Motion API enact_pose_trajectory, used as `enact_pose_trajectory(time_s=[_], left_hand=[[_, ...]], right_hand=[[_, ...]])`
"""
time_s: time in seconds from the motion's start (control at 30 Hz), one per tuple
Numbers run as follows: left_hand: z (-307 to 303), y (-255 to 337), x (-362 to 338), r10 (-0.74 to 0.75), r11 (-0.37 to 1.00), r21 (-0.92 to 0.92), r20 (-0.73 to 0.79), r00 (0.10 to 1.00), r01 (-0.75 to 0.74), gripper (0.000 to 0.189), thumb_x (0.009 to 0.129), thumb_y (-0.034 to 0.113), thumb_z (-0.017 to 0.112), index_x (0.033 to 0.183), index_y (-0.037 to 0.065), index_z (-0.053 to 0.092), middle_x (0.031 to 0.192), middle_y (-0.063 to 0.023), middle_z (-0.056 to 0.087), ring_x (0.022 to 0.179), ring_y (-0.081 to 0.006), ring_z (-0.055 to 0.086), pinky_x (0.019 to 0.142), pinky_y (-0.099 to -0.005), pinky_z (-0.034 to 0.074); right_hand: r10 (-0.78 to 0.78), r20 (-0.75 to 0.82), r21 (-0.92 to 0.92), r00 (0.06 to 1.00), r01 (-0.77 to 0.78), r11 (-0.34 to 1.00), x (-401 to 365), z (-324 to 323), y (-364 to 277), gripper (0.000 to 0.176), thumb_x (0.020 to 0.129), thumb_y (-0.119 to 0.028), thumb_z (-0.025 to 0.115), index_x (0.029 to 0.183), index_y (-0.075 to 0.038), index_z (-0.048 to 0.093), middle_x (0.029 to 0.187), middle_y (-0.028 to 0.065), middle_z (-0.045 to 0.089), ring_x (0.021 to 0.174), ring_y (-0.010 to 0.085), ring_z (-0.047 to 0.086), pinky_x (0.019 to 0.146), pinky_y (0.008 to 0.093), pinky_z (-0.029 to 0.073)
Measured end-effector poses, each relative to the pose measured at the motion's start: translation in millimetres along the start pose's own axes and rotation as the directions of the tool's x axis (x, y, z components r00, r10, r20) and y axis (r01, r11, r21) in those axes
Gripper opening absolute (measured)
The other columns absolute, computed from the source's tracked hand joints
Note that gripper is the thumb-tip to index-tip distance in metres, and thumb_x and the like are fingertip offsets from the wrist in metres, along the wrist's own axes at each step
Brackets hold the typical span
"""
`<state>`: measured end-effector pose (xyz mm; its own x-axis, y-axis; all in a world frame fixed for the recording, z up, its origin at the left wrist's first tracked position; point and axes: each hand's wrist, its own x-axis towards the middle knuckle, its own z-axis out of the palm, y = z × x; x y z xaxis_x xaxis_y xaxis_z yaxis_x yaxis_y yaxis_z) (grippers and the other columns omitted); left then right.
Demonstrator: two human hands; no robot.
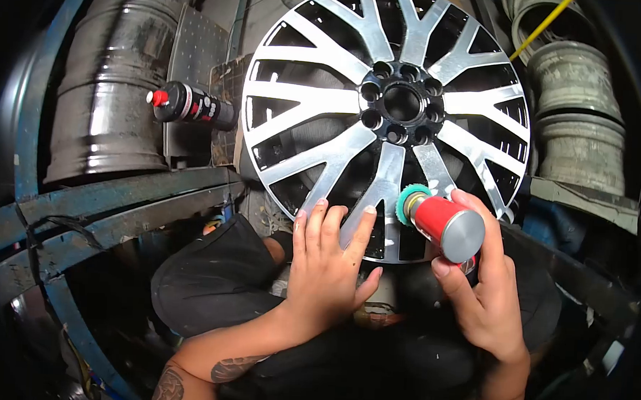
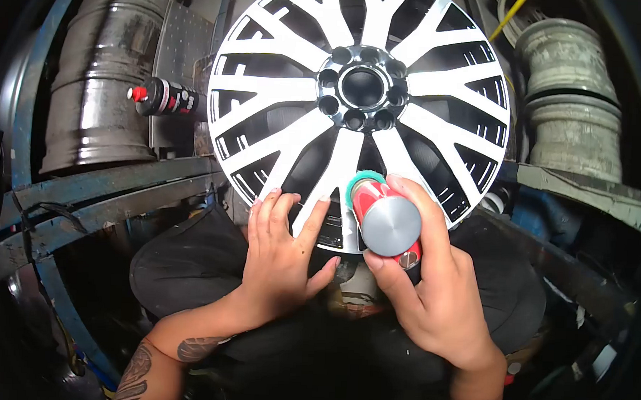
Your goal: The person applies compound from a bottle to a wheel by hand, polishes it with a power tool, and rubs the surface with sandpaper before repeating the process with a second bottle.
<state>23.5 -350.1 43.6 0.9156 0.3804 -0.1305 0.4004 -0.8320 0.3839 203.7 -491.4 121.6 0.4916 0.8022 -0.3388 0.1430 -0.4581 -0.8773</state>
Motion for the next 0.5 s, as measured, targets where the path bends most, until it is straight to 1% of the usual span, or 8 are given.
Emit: enact_pose_trajectory(time_s=[0.03, 0.07, 0.2, 0.3, 0.33, 0.43, 0.47, 0.5], left_hand=[[-1, 0, 0, 0.001, 1.0, -0.018, 0.005, 1.0, -0.001, 0.084, 0.082, 0.041, 0.08, 0.155, 0.011, 0.05, 0.143, -0.0276, 0.04, 0.141, -0.0499, 0.035, 0.119, -0.0634, 0.027], [-1, -1, 0, -0.006, 0.999, -0.041, -0.01, 1.0, 0.005, 0.081, 0.08, 0.04, 0.082, 0.153, 0.018, 0.055, 0.143, -0.0268, 0.042, 0.141, -0.0489, 0.037, 0.119, -0.0626, 0.028], [-2, -7, -3, -0.004, 0.998, -0.068, 0.001, 1.0, 0.004, 0.073, 0.077, 0.039, 0.085, 0.145, 0.025, 0.062, 0.143, -0.0242, 0.047, 0.141, -0.0464, 0.041, 0.117, -0.0635, 0.03], [-7, -6, -7, -0.009, 0.998, -0.06, 0.059, 0.998, 0.013, 0.069, 0.077, 0.04, 0.085, 0.141, 0.025, 0.064, 0.143, -0.023, 0.047, 0.142, -0.0456, 0.04, 0.116, -0.0656, 0.03], [-7, -6, -10, 0.001, 0.997, -0.082, 0.053, 0.999, 0.003, 0.062, 0.079, 0.041, 0.083, 0.135, 0.023, 0.067, 0.14, -0.0217, 0.047, 0.14, -0.0443, 0.041, 0.117, -0.0661, 0.027], [-13, -4, -13, 0.013, 0.991, -0.134, 0.116, 0.993, 0.003, 0.057, 0.08, 0.042, 0.082, 0.132, 0.022, 0.069, 0.137, -0.0207, 0.047, 0.139, -0.0437, 0.041, 0.12, -0.0656, 0.023], [-16, -2, -14, 0.025, 0.99, -0.142, 0.062, 0.998, -0.016, 0.051, 0.082, 0.042, 0.081, 0.125, 0.017, 0.071, 0.132, -0.0174, 0.05, 0.133, -0.0382, 0.046, 0.119, -0.0609, 0.025], [-17, 0, -16, 0.063, 0.981, -0.191, 0.099, 0.993, -0.043, 0.049, 0.082, 0.042, 0.081, 0.122, 0.015, 0.071, 0.129, -0.0156, 0.052, 0.129, -0.0355, 0.048, 0.117, -0.0581, 0.028]], right_hand=[[0.012, 0.01, -0.018, 1.0, -0.012, 1.0, 1, 2, 0, 0.066, 0.096, -0.008, 0.072, 0.154, 0.001, 0.04, 0.141, 0.0271, 0.061, 0.124, 0.0399, 0.068, 0.104, 0.0385, 0.051], [0.01, 0.008, -0.039, 1.0, -0.01, 0.999, 2, 4, 0, 0.066, 0.096, -0.007, 0.072, 0.154, 0.001, 0.041, 0.14, 0.0274, 0.061, 0.123, 0.0402, 0.069, 0.103, 0.039, 0.052], [0.002, -0.004, -0.096, 1.0, -0.003, 0.995, 9, 14, 2, 0.066, 0.095, -0.004, 0.071, 0.154, -0.001, 0.041, 0.138, 0.0267, 0.064, 0.119, 0.0402, 0.07, 0.101, 0.0393, 0.053], [0.011, -0.017, -0.112, 1.0, -0.013, 0.994, 14, 20, 4, 0.066, 0.095, -0.004, 0.07, 0.154, -0.002, 0.041, 0.137, 0.0257, 0.065, 0.118, 0.0396, 0.071, 0.1, 0.0395, 0.054], [0.006, -0.017, -0.127, 1.0, -0.008, 0.992, 16, 22, 4, 0.067, 0.095, -0.003, 0.07, 0.155, -0.002, 0.04, 0.137, 0.0255, 0.065, 0.117, 0.0393, 0.072, 0.1, 0.0397, 0.054], [0.004, -0.042, -0.142, 0.999, -0.01, 0.99, 23, 29, -1, 0.067, 0.095, -0.003, 0.07, 0.155, -0.002, 0.04, 0.137, 0.0256, 0.065, 0.116, 0.0389, 0.072, 0.1, 0.0402, 0.054], [0.004, -0.055, -0.14, 0.998, -0.012, 0.99, 25, 32, -2, 0.066, 0.095, -0.003, 0.069, 0.155, -0.002, 0.04, 0.137, 0.0257, 0.065, 0.116, 0.0388, 0.072, 0.1, 0.0402, 0.054], [-0.008, -0.034, -0.171, 0.999, 0.002, 0.985, 28, 34, -2, 0.066, 0.095, -0.003, 0.07, 0.155, -0.003, 0.04, 0.137, 0.0259, 0.065, 0.115, 0.0387, 0.073, 0.098, 0.0404, 0.055]])
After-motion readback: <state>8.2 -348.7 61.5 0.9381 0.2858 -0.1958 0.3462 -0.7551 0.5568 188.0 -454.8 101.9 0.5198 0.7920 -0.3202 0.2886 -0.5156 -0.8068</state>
